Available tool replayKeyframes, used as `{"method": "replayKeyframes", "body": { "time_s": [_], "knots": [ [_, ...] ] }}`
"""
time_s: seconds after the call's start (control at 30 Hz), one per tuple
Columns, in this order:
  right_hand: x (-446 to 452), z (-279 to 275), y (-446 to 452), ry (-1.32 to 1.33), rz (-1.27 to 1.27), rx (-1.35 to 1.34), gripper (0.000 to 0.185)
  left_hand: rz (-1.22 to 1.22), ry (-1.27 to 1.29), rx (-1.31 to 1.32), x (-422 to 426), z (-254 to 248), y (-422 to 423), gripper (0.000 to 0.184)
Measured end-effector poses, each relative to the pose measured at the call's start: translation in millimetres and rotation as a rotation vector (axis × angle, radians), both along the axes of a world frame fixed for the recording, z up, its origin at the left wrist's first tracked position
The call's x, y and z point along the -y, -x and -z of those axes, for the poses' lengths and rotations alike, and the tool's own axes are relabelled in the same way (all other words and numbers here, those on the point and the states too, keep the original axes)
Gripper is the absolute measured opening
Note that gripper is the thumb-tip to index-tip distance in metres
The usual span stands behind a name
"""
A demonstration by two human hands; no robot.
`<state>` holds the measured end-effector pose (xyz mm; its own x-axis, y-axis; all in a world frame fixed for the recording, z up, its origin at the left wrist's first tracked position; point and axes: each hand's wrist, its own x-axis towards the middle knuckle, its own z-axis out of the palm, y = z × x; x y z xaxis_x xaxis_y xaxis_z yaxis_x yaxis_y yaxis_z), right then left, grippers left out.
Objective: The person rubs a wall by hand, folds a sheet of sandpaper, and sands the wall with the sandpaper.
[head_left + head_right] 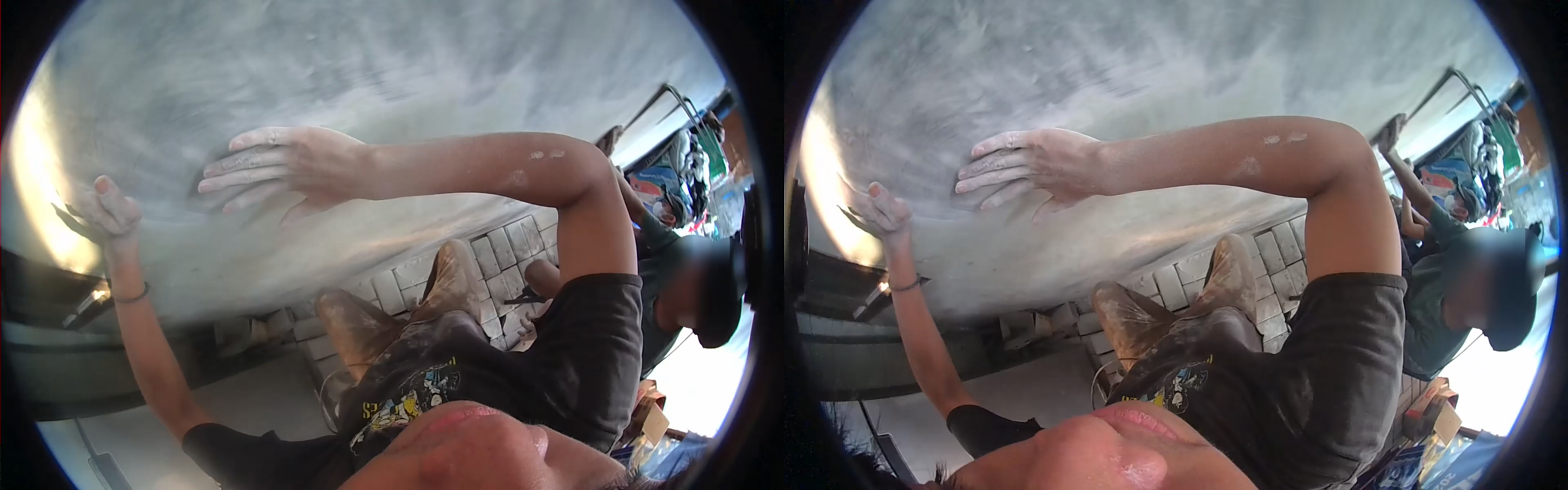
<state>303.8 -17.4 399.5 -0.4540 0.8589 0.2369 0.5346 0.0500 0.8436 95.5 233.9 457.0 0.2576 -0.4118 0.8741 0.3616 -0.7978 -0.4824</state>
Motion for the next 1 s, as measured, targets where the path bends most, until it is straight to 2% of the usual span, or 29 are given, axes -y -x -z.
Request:
{"method": "replayKeyframes", "body": {
  "time_s": [0.13,0.2,0.23,0.33,0.4,0.47,0.57,0.7,0.73,0.77,0.83,0.9,0.97,1.0],
  "knots": [
    [46,8,-55,0.093,-0.011,-0.097,0.090,0.035,0.102,-0.106,28,-8,-9,0.063],
    [76,8,-81,0.025,-0.002,-0.107,0.089,0.065,-0.083,-0.067,22,-5,-11,0.062],
    [77,8,-87,-0.057,0.022,-0.128,0.089,0.053,-0.084,-0.061,28,-10,-15,0.062],
    [31,-8,-29,0.049,0.105,-0.018,0.080,0.017,0.039,-0.147,46,-15,-18,0.066],
    [-21,2,13,-0.064,-0.038,0.008,0.086,0.074,0.172,-0.181,38,-12,-17,0.069],
    [-29,0,25,-0.029,-0.062,-0.076,0.084,0.111,0.224,-0.185,30,-10,-15,0.070],
    [-5,0,1,0.008,-0.069,-0.056,0.085,0.068,0.263,-0.168,23,-5,-9,0.071],
    [49,5,-61,0.033,-0.019,-0.190,0.091,0.003,0.242,-0.144,17,2,-3,0.079],
    [48,4,-62,0.027,-0.077,-0.187,0.091,0.104,0.236,-0.185,27,-5,-8,0.082],
    [48,2,-59,-0.004,-0.020,-0.208,0.092,0.216,0.228,-0.228,33,-12,-17,0.086],
    [24,10,-33,-0.026,0.035,-0.264,0.093,0.064,0.154,-0.223,24,-2,-15,0.085],
    [-36,5,19,0.027,-0.155,-0.269,0.088,-0.044,0.033,-0.196,22,3,-8,0.084],
    [-68,12,55,-0.009,-0.237,-0.332,0.081,-0.035,0.277,-0.310,14,1,2,0.079],
    [-70,15,53,-0.040,-0.248,-0.334,0.081,-0.046,0.246,-0.314,11,4,7,0.079]
  ]
}}
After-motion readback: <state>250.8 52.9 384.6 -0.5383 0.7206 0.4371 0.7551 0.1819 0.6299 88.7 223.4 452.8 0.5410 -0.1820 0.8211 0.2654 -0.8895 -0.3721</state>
